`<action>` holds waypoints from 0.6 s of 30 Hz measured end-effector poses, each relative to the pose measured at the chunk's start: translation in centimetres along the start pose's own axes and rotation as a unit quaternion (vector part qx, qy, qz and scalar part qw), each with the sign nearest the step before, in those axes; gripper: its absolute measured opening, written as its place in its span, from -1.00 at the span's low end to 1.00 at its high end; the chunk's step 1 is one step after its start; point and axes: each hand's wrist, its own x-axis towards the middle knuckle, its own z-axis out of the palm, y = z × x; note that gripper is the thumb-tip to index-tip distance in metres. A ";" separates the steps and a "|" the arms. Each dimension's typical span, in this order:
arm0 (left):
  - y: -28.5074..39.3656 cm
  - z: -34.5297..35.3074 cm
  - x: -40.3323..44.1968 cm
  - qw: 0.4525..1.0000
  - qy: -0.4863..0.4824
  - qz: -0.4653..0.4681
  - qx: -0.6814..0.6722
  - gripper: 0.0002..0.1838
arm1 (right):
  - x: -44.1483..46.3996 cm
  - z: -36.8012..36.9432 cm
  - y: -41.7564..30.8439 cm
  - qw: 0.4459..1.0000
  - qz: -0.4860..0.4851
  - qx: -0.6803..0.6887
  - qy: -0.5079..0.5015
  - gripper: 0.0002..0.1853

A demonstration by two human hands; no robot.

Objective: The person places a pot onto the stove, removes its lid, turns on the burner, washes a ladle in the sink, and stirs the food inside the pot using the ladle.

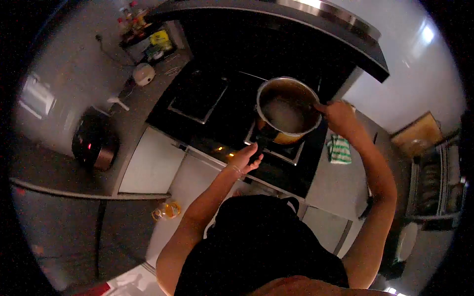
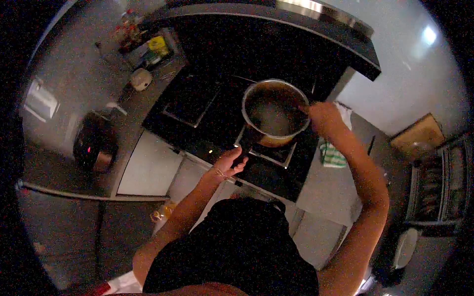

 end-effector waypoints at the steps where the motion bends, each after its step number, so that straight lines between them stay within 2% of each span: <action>1: 0.1 0.1 -0.2 0.999 0.040 -0.016 -0.018 -0.79 | -0.1 1.0 0.2 0.999 -0.020 -0.007 0.034 -0.51; 4: -0.3 -0.4 0.2 1.000 0.027 -0.002 0.009 -0.78 | -2.0 -0.9 -0.3 0.999 -0.033 -0.026 -0.020 -0.51; 7: 0.2 0.5 -0.6 0.999 0.027 -0.022 -0.024 -0.74 | -4.5 -3.3 0.6 0.998 -0.043 -0.044 -0.013 -0.52; 10: -0.2 -0.5 -0.5 0.999 -0.048 0.000 0.016 -0.66 | -5.5 -4.7 0.4 0.999 -0.019 -0.049 -0.014 -0.53; 12: 0.0 0.7 -1.4 0.995 0.036 -0.002 0.090 -0.60 | -5.3 -4.2 -0.1 0.997 -0.004 -0.064 -0.034 -0.51; 14: -0.1 2.0 -1.3 0.981 0.142 0.010 0.131 -0.54 | -3.8 -1.5 0.9 0.998 -0.059 -0.006 0.035 -0.56; 15: -0.9 -0.9 0.7 0.987 0.083 0.001 0.134 -0.43 | -3.2 -1.0 1.2 0.996 -0.055 -0.056 -0.038 -0.48; 16: -0.6 -0.3 -0.3 0.983 0.074 0.012 0.166 -0.46 | -2.9 2.4 3.4 0.987 -0.128 -0.007 0.095 -0.54; 17: -0.3 0.3 -1.3 0.978 0.066 0.024 0.198 -0.48 | -2.0 5.3 5.3 0.968 -0.166 0.090 0.168 -0.62; 18: -0.6 0.5 -1.7 0.974 0.094 0.042 0.204 -0.64 | -2.7 2.1 1.6 0.975 -0.086 0.164 0.120 -0.75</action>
